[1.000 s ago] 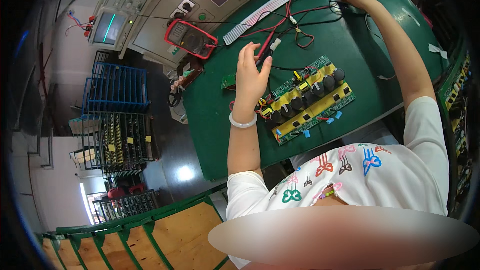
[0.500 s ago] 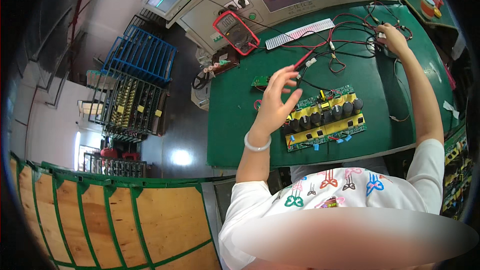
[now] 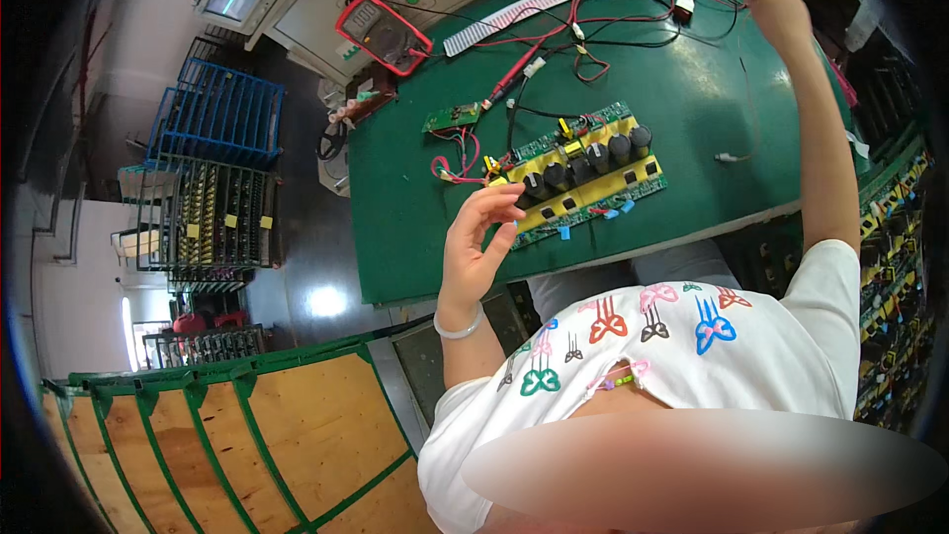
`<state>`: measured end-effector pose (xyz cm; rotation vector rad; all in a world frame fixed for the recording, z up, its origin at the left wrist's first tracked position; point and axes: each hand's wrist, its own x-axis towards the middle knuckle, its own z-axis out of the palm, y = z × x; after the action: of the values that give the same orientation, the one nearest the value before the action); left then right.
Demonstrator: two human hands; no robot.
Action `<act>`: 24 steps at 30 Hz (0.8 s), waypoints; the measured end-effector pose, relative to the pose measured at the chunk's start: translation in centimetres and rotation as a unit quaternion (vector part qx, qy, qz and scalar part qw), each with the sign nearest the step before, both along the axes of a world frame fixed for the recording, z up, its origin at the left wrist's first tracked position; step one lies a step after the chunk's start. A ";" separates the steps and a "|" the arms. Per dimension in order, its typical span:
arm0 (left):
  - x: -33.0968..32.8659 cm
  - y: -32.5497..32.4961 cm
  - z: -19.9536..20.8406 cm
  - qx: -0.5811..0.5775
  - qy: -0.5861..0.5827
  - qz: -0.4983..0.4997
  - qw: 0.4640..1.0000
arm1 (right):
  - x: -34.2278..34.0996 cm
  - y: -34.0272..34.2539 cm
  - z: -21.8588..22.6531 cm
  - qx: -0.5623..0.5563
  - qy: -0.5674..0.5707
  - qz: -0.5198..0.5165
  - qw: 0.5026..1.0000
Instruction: The person assembles electronic components onto a circuit board using a soldering iron, then tests the components with a multimeter connected by probes and cables.
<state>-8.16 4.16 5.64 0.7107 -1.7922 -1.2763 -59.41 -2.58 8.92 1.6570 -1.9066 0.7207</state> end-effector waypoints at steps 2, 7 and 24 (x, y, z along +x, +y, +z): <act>-0.9 0.0 0.0 0.014 -0.009 -0.033 0.999 | 0.4 2.9 2.2 -0.087 -0.021 0.045 0.995; -5.7 0.9 0.0 0.030 0.043 -0.091 0.994 | 5.4 9.5 5.5 0.005 -0.363 0.238 0.901; -6.2 4.2 -2.2 0.166 -0.039 -0.330 0.928 | 11.1 14.1 0.3 -0.042 -0.545 0.334 0.768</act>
<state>-14.33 8.38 3.43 0.3288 -1.9819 -2.0562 -48.31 11.54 9.26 2.0622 -1.7422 2.4518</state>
